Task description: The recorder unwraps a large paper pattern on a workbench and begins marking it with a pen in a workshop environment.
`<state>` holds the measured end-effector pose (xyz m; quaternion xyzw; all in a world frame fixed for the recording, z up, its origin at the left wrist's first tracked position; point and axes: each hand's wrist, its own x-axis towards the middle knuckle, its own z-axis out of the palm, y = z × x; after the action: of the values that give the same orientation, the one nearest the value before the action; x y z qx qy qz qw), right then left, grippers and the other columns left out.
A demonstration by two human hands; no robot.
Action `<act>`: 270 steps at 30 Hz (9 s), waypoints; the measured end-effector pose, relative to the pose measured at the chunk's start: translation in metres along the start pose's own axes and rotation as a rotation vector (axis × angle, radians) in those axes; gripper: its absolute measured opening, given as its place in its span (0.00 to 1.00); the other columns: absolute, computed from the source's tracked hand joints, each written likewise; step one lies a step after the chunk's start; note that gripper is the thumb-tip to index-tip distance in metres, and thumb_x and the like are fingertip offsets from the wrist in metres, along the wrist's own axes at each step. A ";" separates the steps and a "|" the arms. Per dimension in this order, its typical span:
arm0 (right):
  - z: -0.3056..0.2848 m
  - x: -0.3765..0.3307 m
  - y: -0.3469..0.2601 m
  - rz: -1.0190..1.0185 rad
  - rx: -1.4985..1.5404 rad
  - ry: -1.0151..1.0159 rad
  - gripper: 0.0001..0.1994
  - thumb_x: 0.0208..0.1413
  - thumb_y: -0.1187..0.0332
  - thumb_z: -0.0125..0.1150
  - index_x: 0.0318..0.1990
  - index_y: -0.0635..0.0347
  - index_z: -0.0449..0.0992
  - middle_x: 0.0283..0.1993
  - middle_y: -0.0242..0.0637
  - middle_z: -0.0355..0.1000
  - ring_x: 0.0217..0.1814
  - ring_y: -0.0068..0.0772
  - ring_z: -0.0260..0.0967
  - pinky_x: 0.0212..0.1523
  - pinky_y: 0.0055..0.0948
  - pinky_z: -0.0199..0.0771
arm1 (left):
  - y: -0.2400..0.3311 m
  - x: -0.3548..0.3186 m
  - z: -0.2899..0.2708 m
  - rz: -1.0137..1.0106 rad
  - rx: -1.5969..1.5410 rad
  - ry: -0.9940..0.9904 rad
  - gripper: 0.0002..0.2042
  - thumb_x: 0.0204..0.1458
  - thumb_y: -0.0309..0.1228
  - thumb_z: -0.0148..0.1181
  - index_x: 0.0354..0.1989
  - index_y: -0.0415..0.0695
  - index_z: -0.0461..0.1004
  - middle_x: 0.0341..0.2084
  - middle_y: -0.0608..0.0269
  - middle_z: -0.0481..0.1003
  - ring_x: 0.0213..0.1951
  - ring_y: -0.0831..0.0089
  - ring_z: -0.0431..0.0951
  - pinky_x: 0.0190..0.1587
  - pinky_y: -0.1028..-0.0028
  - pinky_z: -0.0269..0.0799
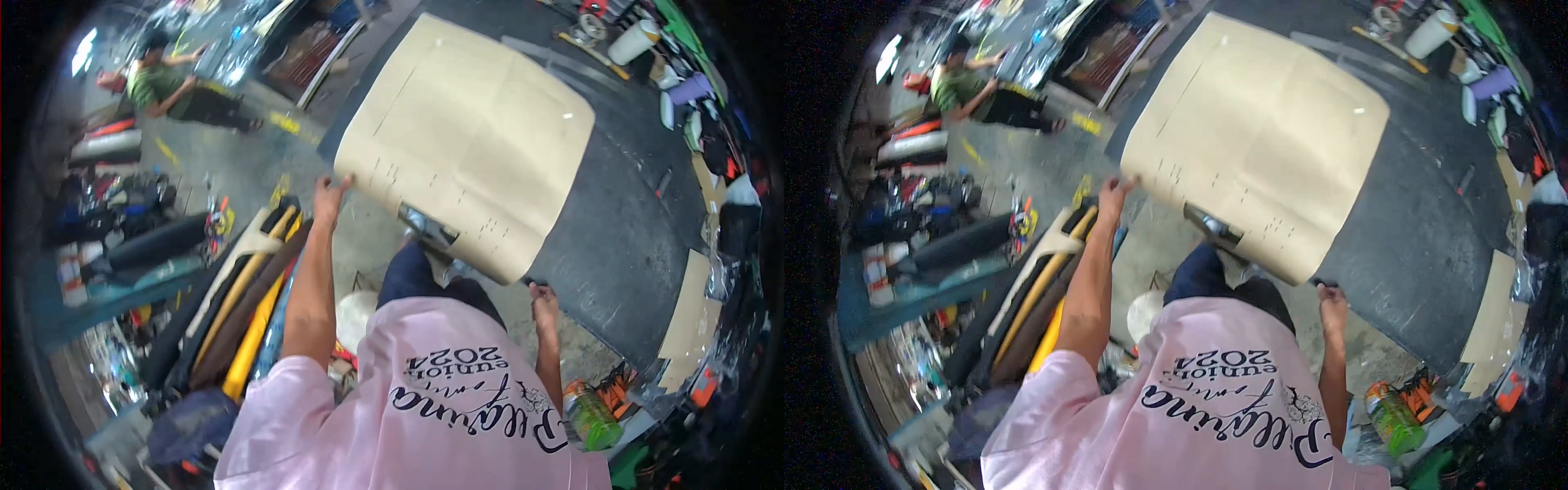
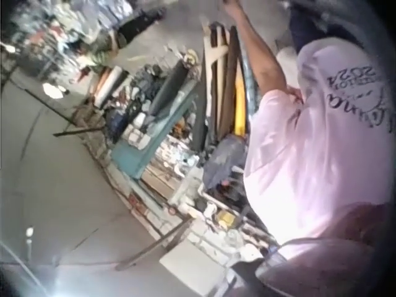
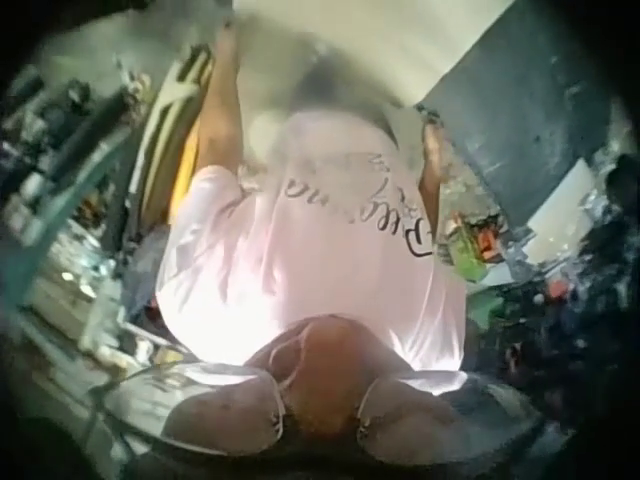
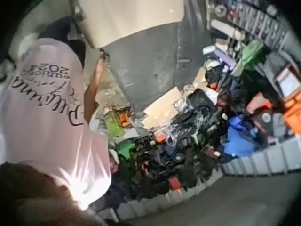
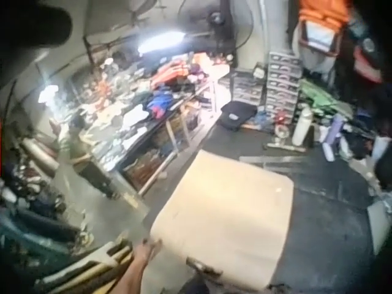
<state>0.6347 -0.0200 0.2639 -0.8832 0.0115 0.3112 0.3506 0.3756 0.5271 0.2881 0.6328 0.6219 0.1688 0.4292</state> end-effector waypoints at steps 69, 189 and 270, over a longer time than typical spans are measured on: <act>0.081 0.038 -0.126 0.235 0.541 0.236 0.11 0.49 0.67 0.76 0.29 0.56 0.75 0.17 0.25 0.66 0.12 0.17 0.54 0.13 0.21 0.51 | 0.078 0.156 -0.014 0.283 0.255 -0.201 0.20 0.38 0.30 0.70 0.44 0.48 0.83 0.34 0.57 0.82 0.40 0.59 0.82 0.47 0.64 0.77; 0.073 0.005 -0.148 -0.127 0.141 0.421 0.09 0.60 0.71 0.55 0.45 0.62 0.76 0.32 0.46 0.76 0.35 0.44 0.75 0.43 0.38 0.73 | 0.200 -0.107 0.222 1.074 1.163 -0.810 0.52 0.41 0.65 0.65 0.75 0.70 0.45 0.75 0.48 0.27 0.73 0.36 0.24 0.65 0.24 0.29; 0.054 -0.045 -0.130 0.126 0.648 0.367 0.10 0.55 0.66 0.71 0.27 0.57 0.76 0.24 0.19 0.66 0.26 0.14 0.55 0.27 0.22 0.56 | -0.024 0.087 -0.036 0.086 -0.414 -0.292 0.25 0.51 0.21 0.68 0.59 0.38 0.68 0.28 0.75 0.71 0.31 0.82 0.71 0.38 0.81 0.69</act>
<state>0.6001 0.1030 0.3382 -0.7652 0.2262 0.1491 0.5840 0.3479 0.6170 0.2628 0.5752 0.4781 0.2176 0.6271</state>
